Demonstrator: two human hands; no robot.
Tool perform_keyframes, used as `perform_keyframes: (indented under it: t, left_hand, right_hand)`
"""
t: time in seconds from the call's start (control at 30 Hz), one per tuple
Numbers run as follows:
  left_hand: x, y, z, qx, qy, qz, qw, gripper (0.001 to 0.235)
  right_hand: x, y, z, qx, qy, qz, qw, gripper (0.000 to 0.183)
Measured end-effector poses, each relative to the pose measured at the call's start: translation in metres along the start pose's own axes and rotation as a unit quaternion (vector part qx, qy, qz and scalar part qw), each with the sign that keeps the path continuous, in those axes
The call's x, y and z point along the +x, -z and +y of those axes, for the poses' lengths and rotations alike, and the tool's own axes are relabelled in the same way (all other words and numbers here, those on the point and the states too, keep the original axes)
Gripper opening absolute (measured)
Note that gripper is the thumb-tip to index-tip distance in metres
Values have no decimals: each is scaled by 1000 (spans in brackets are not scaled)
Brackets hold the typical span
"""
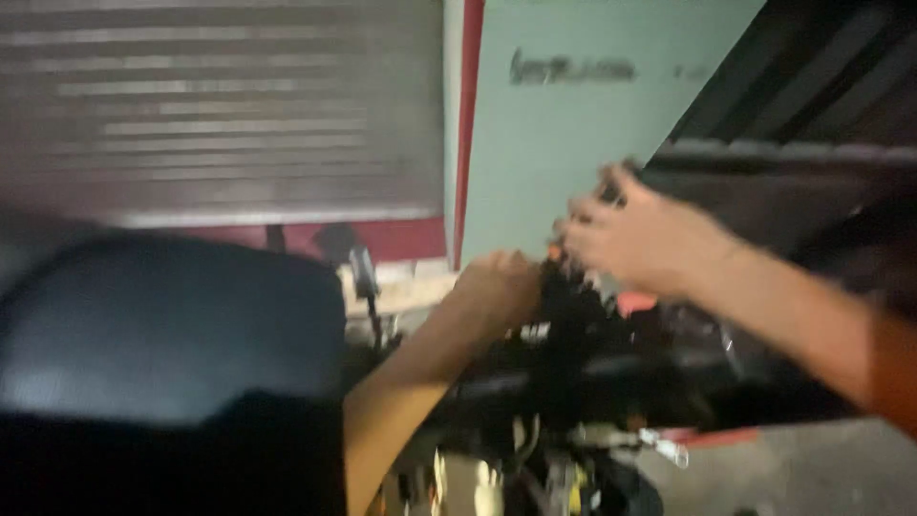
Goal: The person is working on a motorcycle, using various tools to adjust and tighten components. They handle a metal pipe, pliers, and a hammer, focusing on the engine area and other parts of the motorcycle.
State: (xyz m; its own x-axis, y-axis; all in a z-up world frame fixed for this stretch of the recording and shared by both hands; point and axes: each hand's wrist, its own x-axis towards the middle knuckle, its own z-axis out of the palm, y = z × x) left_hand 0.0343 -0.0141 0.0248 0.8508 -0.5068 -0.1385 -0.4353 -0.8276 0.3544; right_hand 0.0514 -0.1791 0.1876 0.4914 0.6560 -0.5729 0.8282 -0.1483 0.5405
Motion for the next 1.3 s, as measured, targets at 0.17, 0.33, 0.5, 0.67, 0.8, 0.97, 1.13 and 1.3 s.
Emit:
perform_keyframes:
  t: [0.17, 0.33, 0.5, 0.67, 0.8, 0.97, 1.13, 1.3]
  left_hand:
    - [-10, 5, 15, 17, -15, 168, 986, 17]
    - [-14, 21, 23, 3, 33, 59, 998, 31]
    - [-3, 30, 15, 15, 20, 81, 996, 24]
    - [-9, 56, 12, -95, 109, -62, 988, 46]
    - [1, 33, -13, -274, 147, -133, 941, 33]
    - [10, -2, -20, -405, 153, -148, 889, 41]
    - [4, 9, -25, -427, 149, -136, 881, 37]
    - [16, -17, -34, -371, 87, -99, 919, 32]
  right_hand:
    - [-1, 6, -5, -7, -11, 4, 1000, 66]
    - [-6, 17, -5, 1, 9, -42, 999, 65]
    - [-2, 11, 6, 8, -15, -30, 999, 62]
    - [-6, 15, 4, -9, -21, -14, 1000, 59]
    - [-2, 11, 0, 14, -16, -25, 999, 54]
    - [-7, -8, -2, -9, -13, 69, 997, 54]
    - [-5, 1, 0, -12, -38, 70, 997, 48]
    - [-6, 1, -2, 3, -64, 84, 994, 48]
